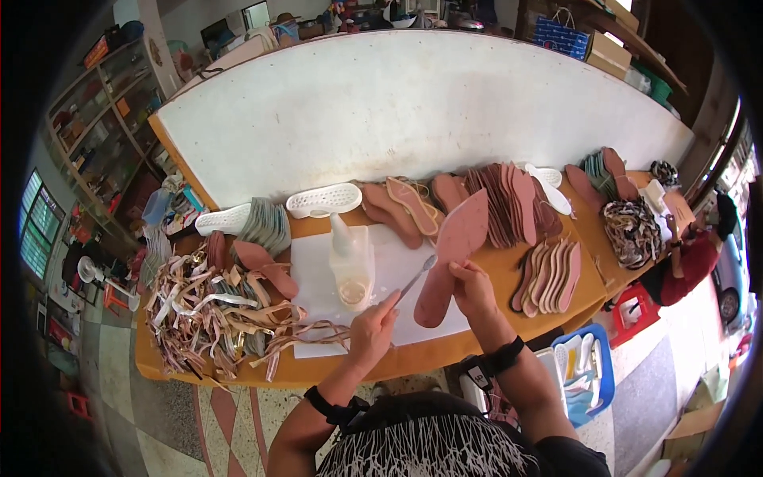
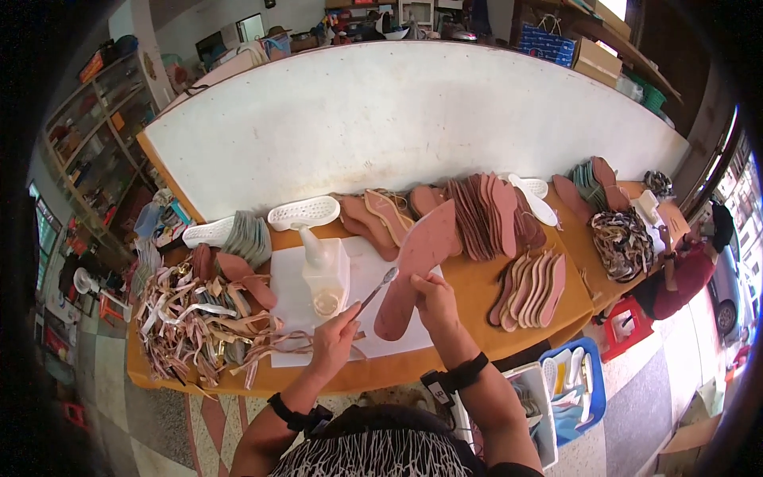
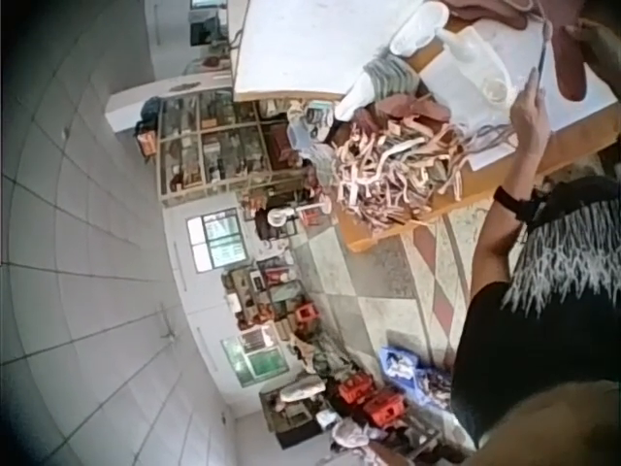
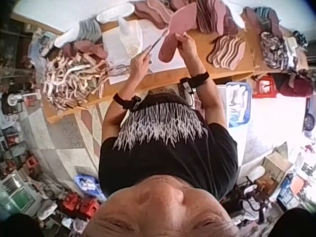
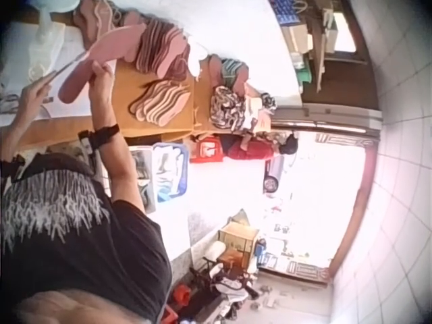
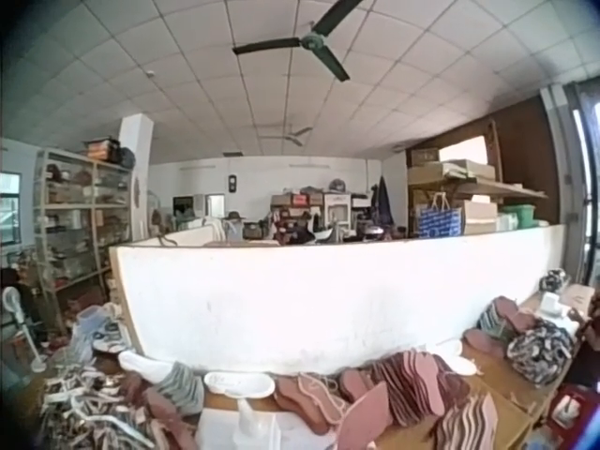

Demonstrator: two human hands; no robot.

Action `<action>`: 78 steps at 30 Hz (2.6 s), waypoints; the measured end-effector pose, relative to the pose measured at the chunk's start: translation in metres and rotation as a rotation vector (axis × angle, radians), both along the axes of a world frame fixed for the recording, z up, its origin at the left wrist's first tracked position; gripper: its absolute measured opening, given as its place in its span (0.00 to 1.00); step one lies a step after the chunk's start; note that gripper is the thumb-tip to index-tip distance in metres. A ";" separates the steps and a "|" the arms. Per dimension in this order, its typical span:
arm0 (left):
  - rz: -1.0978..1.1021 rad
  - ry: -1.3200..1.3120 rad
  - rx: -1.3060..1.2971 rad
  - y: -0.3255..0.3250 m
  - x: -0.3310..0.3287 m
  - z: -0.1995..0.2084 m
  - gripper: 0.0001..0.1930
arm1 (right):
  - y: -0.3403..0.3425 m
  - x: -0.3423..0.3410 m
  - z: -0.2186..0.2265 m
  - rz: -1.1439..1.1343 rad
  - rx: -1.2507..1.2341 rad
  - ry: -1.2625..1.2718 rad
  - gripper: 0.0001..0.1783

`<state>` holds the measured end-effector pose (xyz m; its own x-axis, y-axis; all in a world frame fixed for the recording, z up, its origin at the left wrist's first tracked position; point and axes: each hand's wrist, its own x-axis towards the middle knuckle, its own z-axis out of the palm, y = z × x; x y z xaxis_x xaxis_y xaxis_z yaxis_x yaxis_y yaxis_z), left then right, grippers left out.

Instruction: Apply adhesive to shoe insoles and attach leather straps.

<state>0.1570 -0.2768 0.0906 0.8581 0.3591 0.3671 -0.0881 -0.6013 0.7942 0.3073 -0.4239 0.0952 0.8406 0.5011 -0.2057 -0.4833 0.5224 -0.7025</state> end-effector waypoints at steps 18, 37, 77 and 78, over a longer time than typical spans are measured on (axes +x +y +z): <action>-0.021 0.000 0.013 0.000 -0.019 -0.016 0.16 | -0.006 0.026 -0.025 -0.195 0.063 0.064 0.04; 0.020 -0.009 0.061 0.004 -0.025 -0.023 0.17 | 0.005 0.023 -0.049 -0.486 0.040 0.393 0.02; 0.086 -0.143 -0.070 0.007 -0.018 -0.015 0.20 | 0.042 0.000 -0.026 -0.564 0.228 0.584 0.05; 0.137 -0.111 -0.451 0.005 -0.011 -0.005 0.24 | 0.045 -0.005 -0.021 -0.536 0.230 0.608 0.05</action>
